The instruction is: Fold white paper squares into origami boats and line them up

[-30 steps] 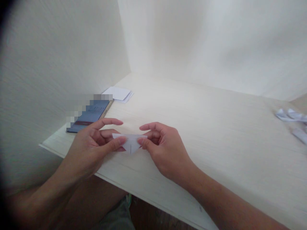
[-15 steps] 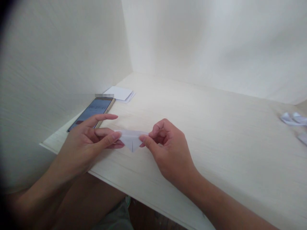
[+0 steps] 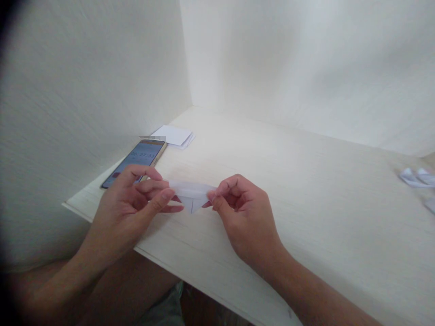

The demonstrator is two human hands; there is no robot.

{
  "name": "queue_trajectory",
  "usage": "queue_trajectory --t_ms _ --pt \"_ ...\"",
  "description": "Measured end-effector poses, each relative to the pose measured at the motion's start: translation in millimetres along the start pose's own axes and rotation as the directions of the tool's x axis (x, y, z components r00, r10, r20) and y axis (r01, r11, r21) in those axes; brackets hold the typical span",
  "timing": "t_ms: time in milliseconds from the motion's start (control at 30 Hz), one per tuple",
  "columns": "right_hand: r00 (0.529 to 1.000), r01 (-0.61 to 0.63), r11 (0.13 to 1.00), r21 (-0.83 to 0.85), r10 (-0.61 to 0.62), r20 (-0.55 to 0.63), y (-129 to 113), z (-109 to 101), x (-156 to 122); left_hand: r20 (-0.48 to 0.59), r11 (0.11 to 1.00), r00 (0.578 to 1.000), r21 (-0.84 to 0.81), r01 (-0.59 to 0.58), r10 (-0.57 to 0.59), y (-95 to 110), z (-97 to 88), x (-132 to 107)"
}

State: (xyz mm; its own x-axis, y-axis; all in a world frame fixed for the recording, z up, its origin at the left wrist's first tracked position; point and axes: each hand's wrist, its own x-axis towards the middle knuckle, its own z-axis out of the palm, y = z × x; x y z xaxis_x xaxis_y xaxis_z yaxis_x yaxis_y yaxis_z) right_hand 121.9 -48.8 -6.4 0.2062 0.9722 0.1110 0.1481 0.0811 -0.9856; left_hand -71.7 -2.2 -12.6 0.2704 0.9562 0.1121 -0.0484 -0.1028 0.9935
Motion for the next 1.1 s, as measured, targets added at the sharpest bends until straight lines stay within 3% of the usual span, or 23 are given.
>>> queue_trajectory --t_ms 167,300,500,733,900,1000,1100 --pt "0.985 0.171 0.968 -0.183 -0.169 0.028 0 3 -8 0.099 0.986 0.995 0.165 -0.018 0.002 4 5.6 -5" --pt "0.965 0.262 0.930 -0.257 -0.254 0.065 2 4 -12 0.060 0.992 0.997 0.125 0.031 -0.039 7 5.1 -6" --pt "0.968 0.249 0.914 -0.320 -0.243 0.058 5 3 -10 0.063 0.991 0.996 0.127 0.048 -0.056 6 2.2 -4" --pt "0.970 0.241 0.890 -0.388 -0.209 0.123 4 3 -9 0.142 0.966 0.987 0.238 -0.102 0.069 0 -1.8 4" --pt "0.959 0.280 0.878 -0.387 -0.241 0.147 4 3 -7 0.212 0.946 0.977 0.322 -0.050 -0.020 -1 -3.4 5" --pt "0.969 0.242 0.882 -0.404 -0.197 0.149 4 4 -8 0.156 0.957 0.987 0.289 -0.001 -0.046 1 -1.7 5" --pt "0.981 0.193 0.894 -0.405 -0.178 0.075 4 4 -8 0.075 0.977 0.997 0.212 -0.003 -0.013 1 -1.4 5"
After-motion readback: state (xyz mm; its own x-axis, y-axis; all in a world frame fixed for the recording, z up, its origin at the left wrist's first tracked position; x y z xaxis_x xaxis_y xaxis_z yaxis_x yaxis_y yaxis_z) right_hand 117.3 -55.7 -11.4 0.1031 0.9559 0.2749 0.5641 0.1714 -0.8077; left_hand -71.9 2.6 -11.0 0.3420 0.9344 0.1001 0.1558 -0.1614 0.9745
